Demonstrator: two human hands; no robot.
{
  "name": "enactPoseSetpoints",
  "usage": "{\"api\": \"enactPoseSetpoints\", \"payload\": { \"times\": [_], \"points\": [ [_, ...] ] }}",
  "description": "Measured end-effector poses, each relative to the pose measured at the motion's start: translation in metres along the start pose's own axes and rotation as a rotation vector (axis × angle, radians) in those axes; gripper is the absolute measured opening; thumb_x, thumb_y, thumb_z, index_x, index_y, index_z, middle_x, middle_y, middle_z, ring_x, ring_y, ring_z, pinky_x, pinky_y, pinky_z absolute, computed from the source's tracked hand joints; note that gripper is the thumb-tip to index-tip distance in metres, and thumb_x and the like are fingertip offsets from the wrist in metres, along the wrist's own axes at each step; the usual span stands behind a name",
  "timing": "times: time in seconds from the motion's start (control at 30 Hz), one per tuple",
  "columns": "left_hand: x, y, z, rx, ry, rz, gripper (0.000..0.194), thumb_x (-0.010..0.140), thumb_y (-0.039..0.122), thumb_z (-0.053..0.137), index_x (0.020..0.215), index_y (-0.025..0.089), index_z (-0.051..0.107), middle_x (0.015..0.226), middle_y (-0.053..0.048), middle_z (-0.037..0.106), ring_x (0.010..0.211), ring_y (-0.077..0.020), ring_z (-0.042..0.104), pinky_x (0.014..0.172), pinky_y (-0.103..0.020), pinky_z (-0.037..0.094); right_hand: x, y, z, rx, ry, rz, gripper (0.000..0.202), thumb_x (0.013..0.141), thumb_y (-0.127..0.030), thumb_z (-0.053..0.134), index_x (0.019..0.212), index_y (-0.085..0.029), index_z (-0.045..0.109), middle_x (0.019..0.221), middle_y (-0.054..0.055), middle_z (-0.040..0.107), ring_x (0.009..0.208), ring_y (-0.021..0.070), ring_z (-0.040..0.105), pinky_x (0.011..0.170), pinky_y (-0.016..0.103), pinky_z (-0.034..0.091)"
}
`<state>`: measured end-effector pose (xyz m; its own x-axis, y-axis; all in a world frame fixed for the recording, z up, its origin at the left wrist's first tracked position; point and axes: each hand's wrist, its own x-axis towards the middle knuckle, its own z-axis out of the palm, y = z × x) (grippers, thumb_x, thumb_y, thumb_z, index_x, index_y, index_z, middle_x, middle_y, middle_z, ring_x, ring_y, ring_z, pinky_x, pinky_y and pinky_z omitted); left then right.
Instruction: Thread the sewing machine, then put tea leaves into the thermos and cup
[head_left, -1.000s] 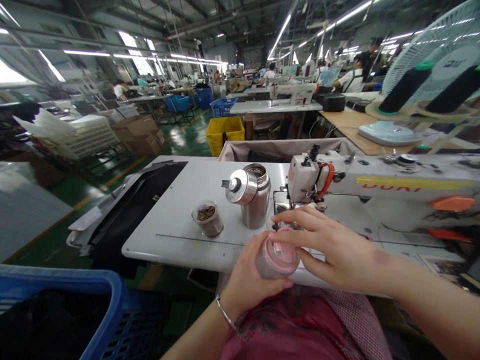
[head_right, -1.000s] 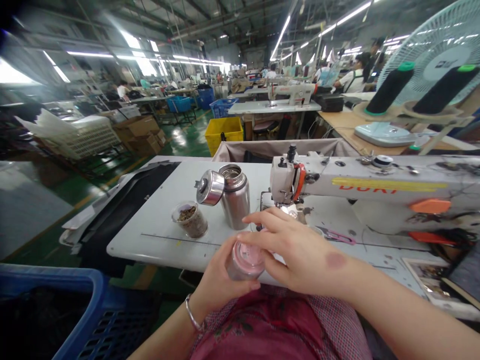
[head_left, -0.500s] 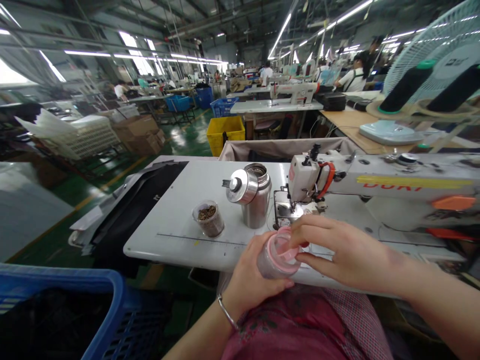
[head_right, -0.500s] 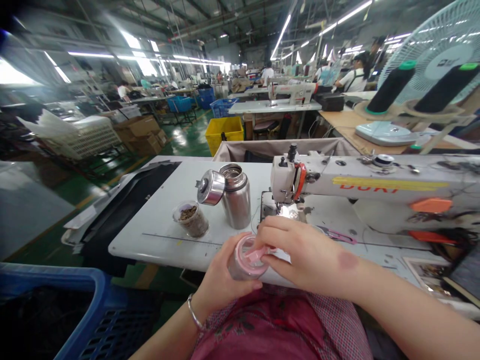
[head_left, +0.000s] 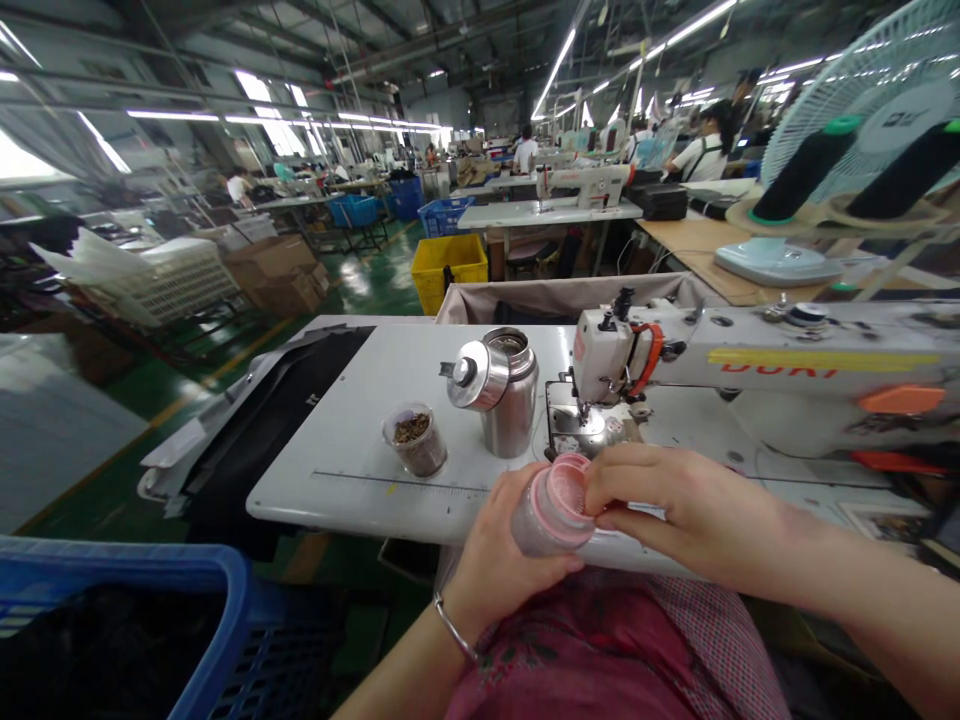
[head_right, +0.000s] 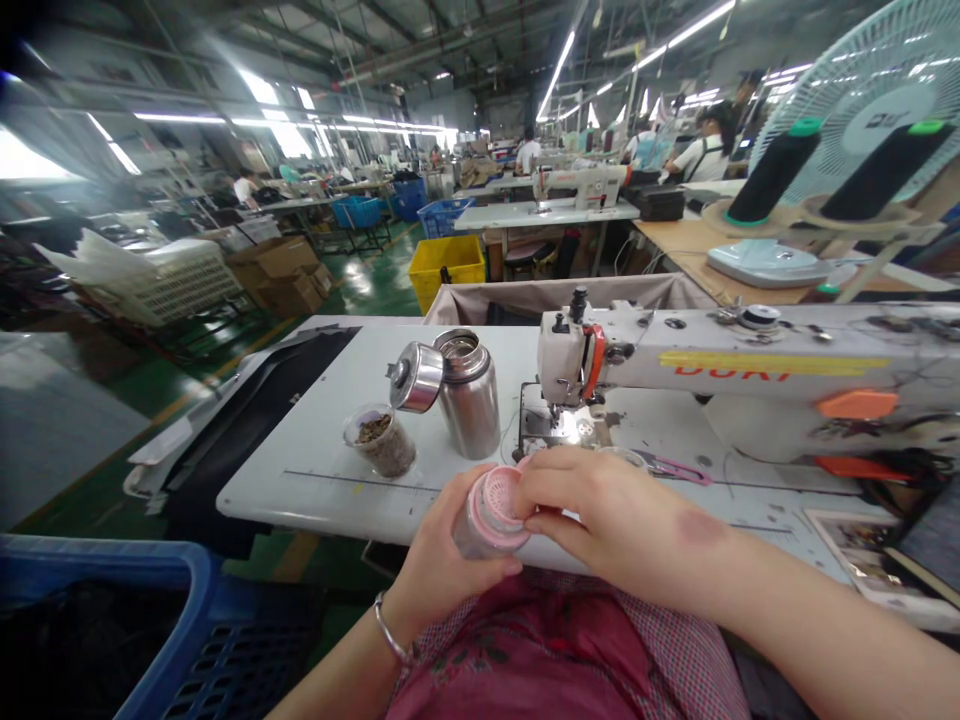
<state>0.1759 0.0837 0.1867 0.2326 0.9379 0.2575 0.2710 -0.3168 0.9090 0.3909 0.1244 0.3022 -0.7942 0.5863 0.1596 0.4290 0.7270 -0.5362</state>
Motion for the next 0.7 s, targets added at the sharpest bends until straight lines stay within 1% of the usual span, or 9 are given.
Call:
{"api": "enactPoseSetpoints", "payload": {
  "times": [0.1,0.2,0.27,0.37,0.43,0.53,0.6,0.67,0.7],
  "points": [
    [-0.001,-0.001,0.001,0.018,0.014,0.003,0.089,0.061,0.031,0.088,0.137,0.031,0.041,0.134,-0.004,0.051,0.122,-0.0247,0.05,0.109,-0.041,0.04,0.001,-0.003,0.003,-0.048,-0.012,-0.032,0.014,0.096,-0.015,0.05,0.093,-0.02,0.063,0.093,0.001,0.061,0.086,0.0149,0.053,0.076,0.028,0.043],
    [-0.002,0.0,0.001,0.023,0.012,-0.006,0.089,0.061,0.033,0.088,0.137,0.032,0.04,0.133,-0.002,0.051,0.12,-0.0239,0.051,0.108,-0.041,0.04,0.001,-0.008,0.005,-0.052,-0.01,-0.08,0.015,0.097,-0.016,0.049,0.096,-0.022,0.063,0.096,0.0,0.062,0.091,0.0152,0.053,0.083,0.031,0.042],
    [-0.002,0.001,0.002,0.021,0.004,-0.006,0.088,0.062,0.034,0.087,0.137,0.031,0.041,0.132,-0.002,0.052,0.12,-0.0236,0.051,0.107,-0.04,0.041,0.0,-0.011,0.004,-0.058,0.046,-0.072,0.01,0.096,-0.02,0.054,0.102,-0.023,0.061,0.103,0.0,0.061,0.098,0.0157,0.052,0.09,0.032,0.042],
    [-0.001,0.001,0.002,0.023,0.005,0.009,0.087,0.062,0.033,0.087,0.136,0.03,0.042,0.133,-0.002,0.052,0.12,-0.0234,0.051,0.106,-0.039,0.042,-0.004,-0.008,0.001,-0.095,0.142,0.001,0.023,0.092,-0.032,0.06,0.112,-0.022,0.056,0.115,0.003,0.058,0.107,0.0185,0.05,0.095,0.035,0.043],
    [-0.001,-0.001,0.003,0.04,0.027,0.012,0.087,0.062,0.032,0.087,0.136,0.029,0.042,0.134,-0.003,0.052,0.122,-0.0236,0.05,0.109,-0.039,0.04,-0.008,0.004,0.002,-0.149,0.168,0.099,0.022,0.094,-0.033,0.055,0.113,-0.021,0.055,0.113,0.004,0.058,0.106,0.0193,0.052,0.093,0.037,0.045],
    [-0.002,-0.009,0.005,0.079,0.113,-0.045,0.084,0.064,0.027,0.085,0.136,0.029,0.042,0.136,-0.003,0.051,0.126,-0.0231,0.048,0.112,-0.04,0.036,-0.012,0.035,0.016,-0.322,0.149,0.341,0.025,0.092,-0.027,0.051,0.115,-0.017,0.057,0.112,0.008,0.06,0.104,0.0232,0.054,0.093,0.043,0.046],
    [-0.003,-0.015,0.006,0.08,0.165,-0.087,0.083,0.065,0.023,0.083,0.137,0.03,0.041,0.136,-0.002,0.051,0.127,-0.0223,0.048,0.113,-0.04,0.036,-0.011,0.059,0.035,-0.419,0.081,0.429,0.042,0.087,-0.033,0.06,0.124,-0.013,0.055,0.118,0.012,0.058,0.112,0.029,0.051,0.099,0.048,0.044],
    [-0.003,-0.019,0.008,0.06,0.187,-0.097,0.083,0.066,0.021,0.082,0.137,0.03,0.041,0.137,-0.001,0.051,0.127,-0.0219,0.048,0.113,-0.04,0.035,-0.007,0.078,0.057,-0.452,0.04,0.45,0.062,0.079,-0.044,0.07,0.128,-0.01,0.054,0.12,0.015,0.057,0.116,0.0333,0.049,0.101,0.049,0.042],
    [-0.003,-0.02,0.008,0.051,0.188,-0.093,0.082,0.066,0.021,0.082,0.137,0.03,0.04,0.138,-0.001,0.05,0.128,-0.0217,0.048,0.114,-0.04,0.035,-0.003,0.084,0.066,-0.453,0.033,0.454,0.067,0.075,-0.049,0.073,0.126,-0.009,0.056,0.118,0.016,0.058,0.115,0.0343,0.049,0.101,0.049,0.042]
  ]
}}
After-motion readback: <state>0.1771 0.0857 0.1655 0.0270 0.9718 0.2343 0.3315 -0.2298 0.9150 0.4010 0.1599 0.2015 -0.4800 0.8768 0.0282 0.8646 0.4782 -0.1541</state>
